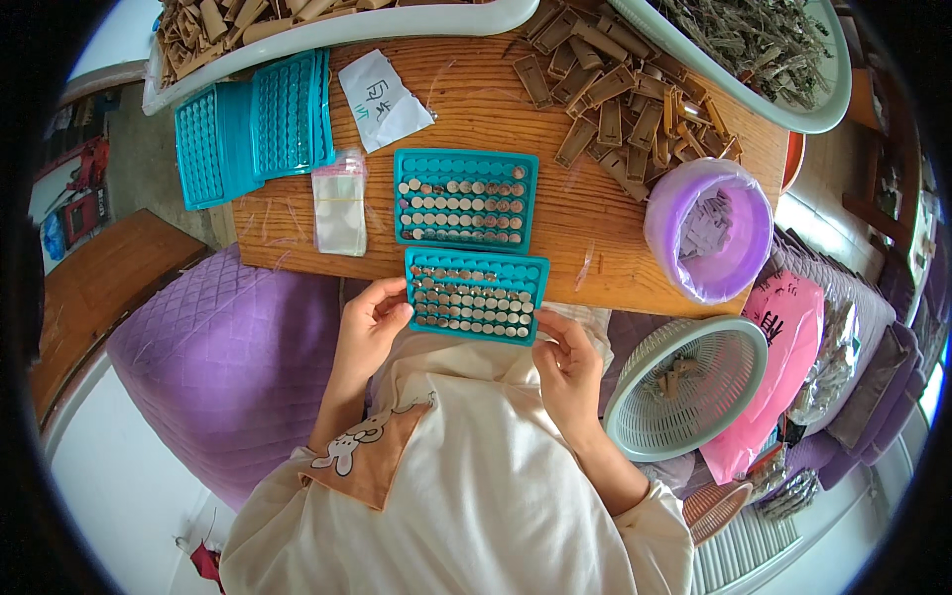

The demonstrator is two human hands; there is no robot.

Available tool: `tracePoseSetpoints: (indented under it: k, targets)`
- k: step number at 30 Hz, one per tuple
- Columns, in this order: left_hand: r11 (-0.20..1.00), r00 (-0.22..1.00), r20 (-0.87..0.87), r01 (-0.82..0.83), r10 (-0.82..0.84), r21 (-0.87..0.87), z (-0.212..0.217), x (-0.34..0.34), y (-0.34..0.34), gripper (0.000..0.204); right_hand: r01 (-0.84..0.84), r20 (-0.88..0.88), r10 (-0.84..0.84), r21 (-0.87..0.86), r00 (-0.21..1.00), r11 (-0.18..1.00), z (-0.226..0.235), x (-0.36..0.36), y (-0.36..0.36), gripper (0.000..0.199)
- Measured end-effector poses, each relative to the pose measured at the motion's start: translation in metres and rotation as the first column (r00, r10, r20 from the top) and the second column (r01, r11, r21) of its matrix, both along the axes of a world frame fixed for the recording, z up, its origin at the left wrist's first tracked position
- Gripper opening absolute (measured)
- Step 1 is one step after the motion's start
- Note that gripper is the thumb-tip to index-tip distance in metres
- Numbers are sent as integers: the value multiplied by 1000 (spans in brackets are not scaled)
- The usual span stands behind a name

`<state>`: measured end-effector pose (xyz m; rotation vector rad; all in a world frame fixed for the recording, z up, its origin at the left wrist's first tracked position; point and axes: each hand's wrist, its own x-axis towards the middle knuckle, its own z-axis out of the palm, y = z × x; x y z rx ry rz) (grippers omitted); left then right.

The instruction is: The person assembles small plastic components by hand, attaching green caps to them and organizing the completed assemblies into a blue assembly tray.

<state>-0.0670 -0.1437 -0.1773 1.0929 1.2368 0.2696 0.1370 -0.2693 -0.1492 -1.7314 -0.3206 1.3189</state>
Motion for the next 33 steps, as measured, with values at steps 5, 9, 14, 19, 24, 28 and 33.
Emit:
tracePoseSetpoints:
  k: [5,9,14,19,24,28,33]
  targets:
    - [1000,999,-23,24,-24,18,-2,-3,-9,27,-28,-14,28,-33,1000,999,-2,-4,-11,32]
    - [999,999,-24,22,-23,-39,-17,-11,-17,27,-53,-22,51,-62,998,997,-6,-5,-14,32]
    - [988,998,42,-34,40,-152,-18,-10,-17,27,-58,14,59,-54,998,997,-14,-4,-14,31]
    - [963,989,135,-27,65,-269,-19,-8,-15,25,-90,6,90,-60,996,994,-18,-3,-14,32]
    - [953,979,178,-43,100,-300,-26,-12,-19,24,-150,297,146,-12,943,989,-11,-1,-2,30]
    - [955,988,134,-32,75,-294,-30,-14,-21,25,-338,768,220,-6,602,941,-1,9,28,26]
    - [948,971,194,-74,139,-309,-36,-17,-27,26,-610,909,283,-40,308,792,2,5,91,41]
